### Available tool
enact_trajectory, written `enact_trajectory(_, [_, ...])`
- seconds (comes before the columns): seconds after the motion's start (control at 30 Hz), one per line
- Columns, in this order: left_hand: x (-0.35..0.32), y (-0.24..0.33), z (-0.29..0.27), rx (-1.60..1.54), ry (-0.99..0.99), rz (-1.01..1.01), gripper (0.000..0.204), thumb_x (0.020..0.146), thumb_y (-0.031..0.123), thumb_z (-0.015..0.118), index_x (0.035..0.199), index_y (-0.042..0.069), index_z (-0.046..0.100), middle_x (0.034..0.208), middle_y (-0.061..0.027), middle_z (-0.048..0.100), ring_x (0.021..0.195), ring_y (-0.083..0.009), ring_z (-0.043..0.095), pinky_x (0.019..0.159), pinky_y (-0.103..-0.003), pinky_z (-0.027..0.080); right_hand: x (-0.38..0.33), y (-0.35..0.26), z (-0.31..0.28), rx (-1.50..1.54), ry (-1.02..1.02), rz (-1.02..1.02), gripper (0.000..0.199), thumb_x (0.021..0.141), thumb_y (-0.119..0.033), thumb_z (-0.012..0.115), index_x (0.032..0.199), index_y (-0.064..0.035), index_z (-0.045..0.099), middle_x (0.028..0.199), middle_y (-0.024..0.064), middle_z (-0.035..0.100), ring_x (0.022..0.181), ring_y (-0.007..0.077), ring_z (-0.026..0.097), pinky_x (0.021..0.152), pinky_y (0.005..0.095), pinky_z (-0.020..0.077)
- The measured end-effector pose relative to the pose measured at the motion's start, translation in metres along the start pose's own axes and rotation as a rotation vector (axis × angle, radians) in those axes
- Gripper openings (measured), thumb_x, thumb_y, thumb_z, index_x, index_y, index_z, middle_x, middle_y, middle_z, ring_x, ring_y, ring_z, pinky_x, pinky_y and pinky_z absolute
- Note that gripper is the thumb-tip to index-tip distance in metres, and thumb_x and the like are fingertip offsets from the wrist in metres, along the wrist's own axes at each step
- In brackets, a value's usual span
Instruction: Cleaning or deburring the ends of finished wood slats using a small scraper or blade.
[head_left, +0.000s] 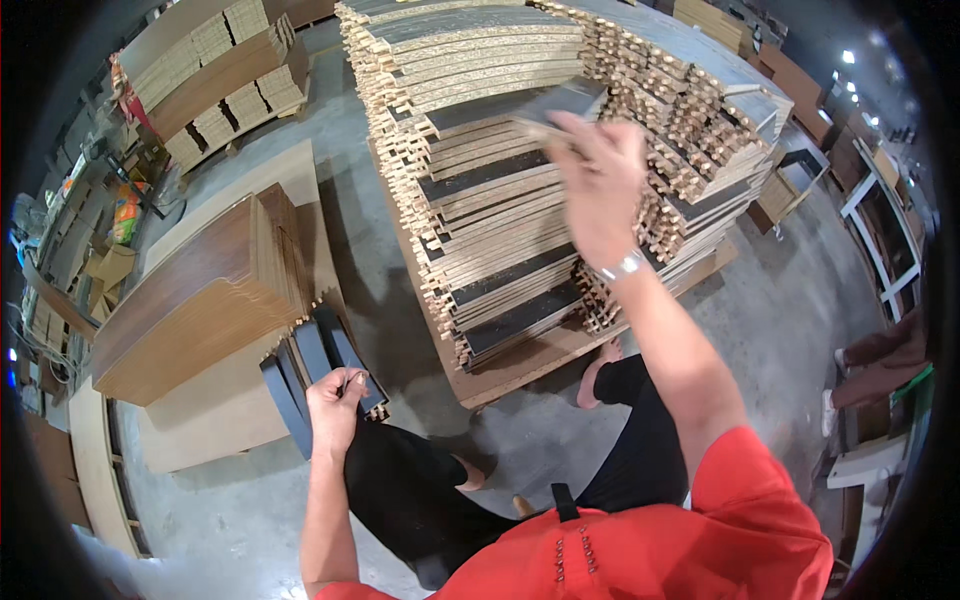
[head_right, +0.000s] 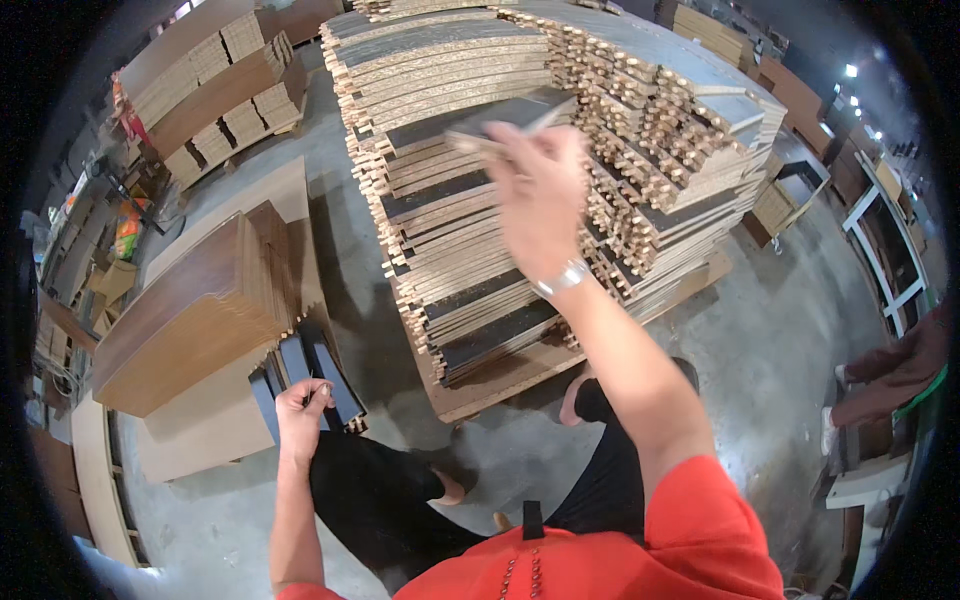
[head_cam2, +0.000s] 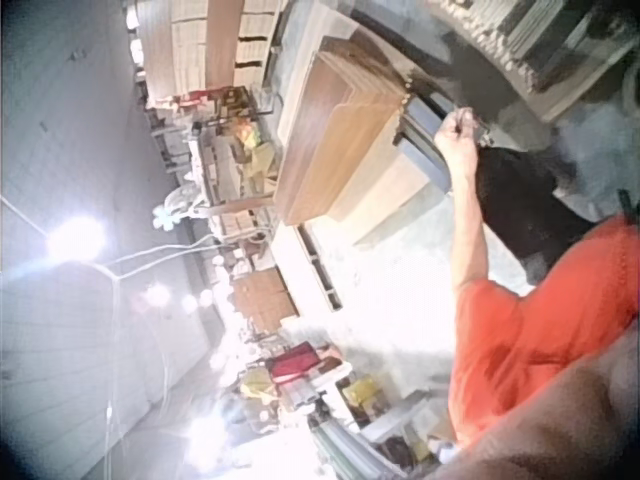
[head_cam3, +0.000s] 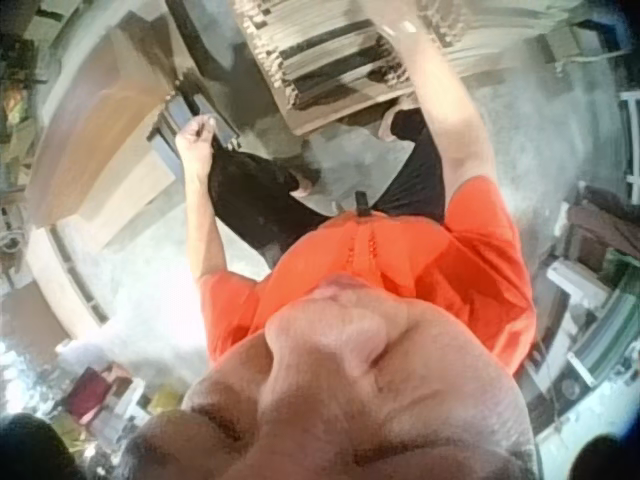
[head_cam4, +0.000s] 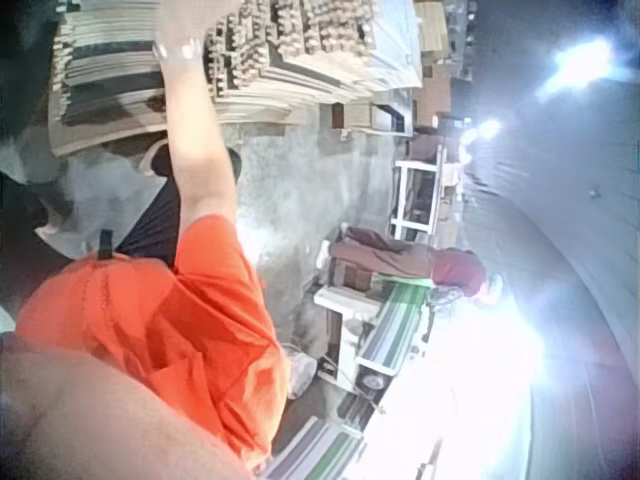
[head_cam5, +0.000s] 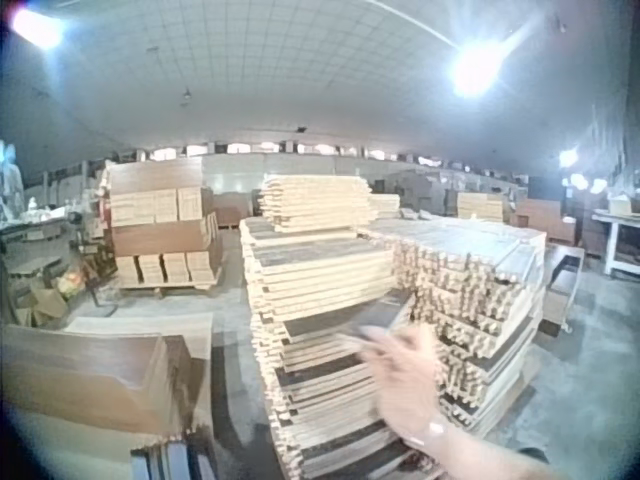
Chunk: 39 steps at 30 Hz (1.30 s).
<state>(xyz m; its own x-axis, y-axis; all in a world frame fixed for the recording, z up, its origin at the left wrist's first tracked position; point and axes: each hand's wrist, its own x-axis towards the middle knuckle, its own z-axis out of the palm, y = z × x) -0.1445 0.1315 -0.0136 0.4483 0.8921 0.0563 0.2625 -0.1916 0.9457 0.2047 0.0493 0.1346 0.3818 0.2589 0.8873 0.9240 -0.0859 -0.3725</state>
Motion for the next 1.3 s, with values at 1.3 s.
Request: enact_trajectory(1.3, [-0.032,0.05,0.252,0.351,-0.35,0.862,0.007,0.069,0.006,0.069,0.075,0.01,0.066,0.071,-0.0076,0.056,0.066,-0.0282,0.06,0.058,-0.039,0.05,-0.237,0.051,-0.139,1.373,0.015,1.885,0.043,0.085,-0.014,0.043,0.124,0.0014,0.051,0.111,0.0084,0.057,0.102,0.0205,0.053,0.09,0.037,0.0419])
